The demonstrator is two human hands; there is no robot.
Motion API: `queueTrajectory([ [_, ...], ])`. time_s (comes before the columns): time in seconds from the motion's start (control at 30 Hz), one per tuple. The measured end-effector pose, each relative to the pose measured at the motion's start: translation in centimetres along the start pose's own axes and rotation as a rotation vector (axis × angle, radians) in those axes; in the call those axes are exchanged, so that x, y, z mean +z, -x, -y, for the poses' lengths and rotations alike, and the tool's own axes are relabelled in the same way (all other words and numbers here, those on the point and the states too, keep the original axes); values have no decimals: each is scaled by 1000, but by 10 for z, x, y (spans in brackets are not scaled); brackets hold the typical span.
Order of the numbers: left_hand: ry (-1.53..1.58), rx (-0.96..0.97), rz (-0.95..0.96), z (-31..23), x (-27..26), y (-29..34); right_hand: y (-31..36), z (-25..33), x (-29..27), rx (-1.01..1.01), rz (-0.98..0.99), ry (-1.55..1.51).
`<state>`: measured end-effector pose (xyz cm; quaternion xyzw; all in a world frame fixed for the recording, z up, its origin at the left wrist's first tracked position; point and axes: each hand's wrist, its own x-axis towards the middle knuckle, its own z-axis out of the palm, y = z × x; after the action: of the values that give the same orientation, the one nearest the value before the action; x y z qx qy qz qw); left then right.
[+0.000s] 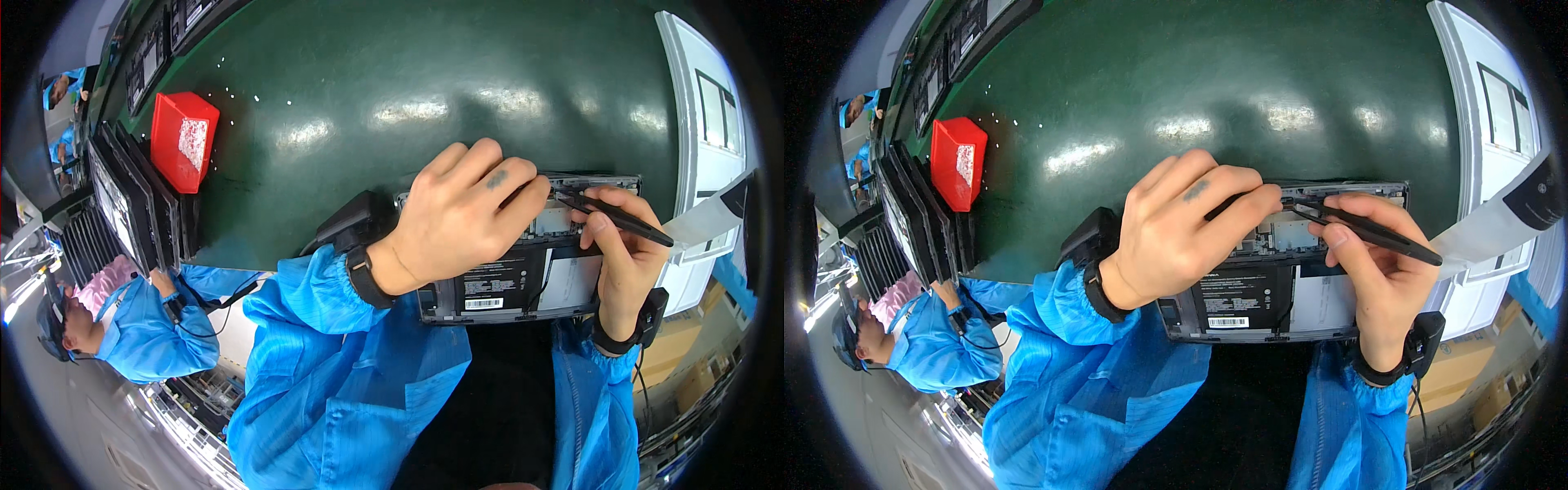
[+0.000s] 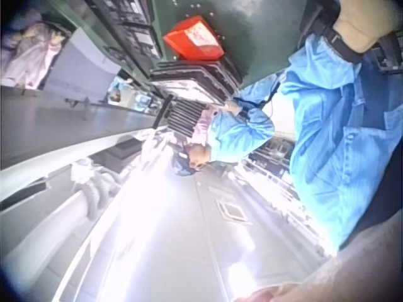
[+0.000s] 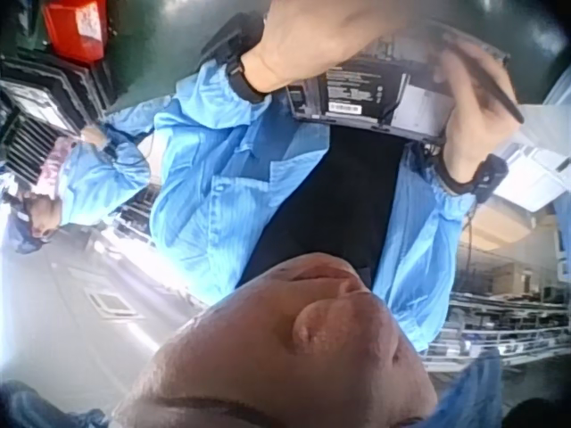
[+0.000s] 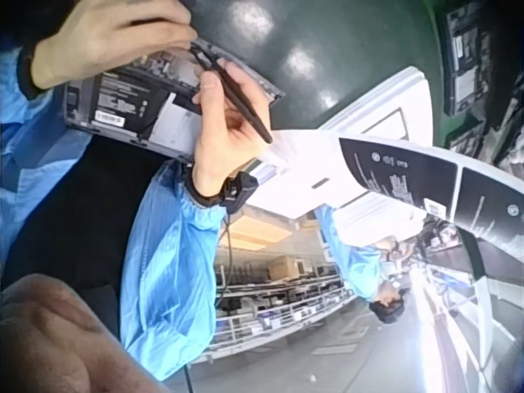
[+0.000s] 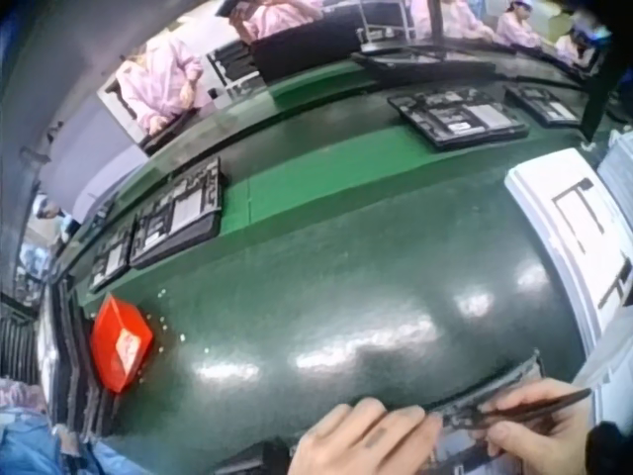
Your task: The person assembles internal components into a laptop, using a spudger and tweezers to place internal circuitry, batteries, and other components, then applies labels.
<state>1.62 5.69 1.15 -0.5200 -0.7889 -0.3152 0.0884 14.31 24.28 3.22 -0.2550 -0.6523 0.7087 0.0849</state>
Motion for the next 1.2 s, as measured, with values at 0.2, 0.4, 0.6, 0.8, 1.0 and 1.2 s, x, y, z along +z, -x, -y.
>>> queueTrajectory([
  [0.2,104,-97,-6,5,4,0,1,-2,2,-3,-8,14],
  [0.4,178,-125,-6,7,5,1,0,0,4,16,-14,25],
  [0.6,215,-146,-3,7,5,1,0,0,5,-21,15,38],
  [0.8,213,-145,1,7,4,2,0,0,6,-14,19,35],
  [1.0,197,-138,-3,6,4,2,0,-1,6,-20,26,42],
  [1.2,174,-129,-14,4,3,1,2,-4,12,-105,-32,75],
])
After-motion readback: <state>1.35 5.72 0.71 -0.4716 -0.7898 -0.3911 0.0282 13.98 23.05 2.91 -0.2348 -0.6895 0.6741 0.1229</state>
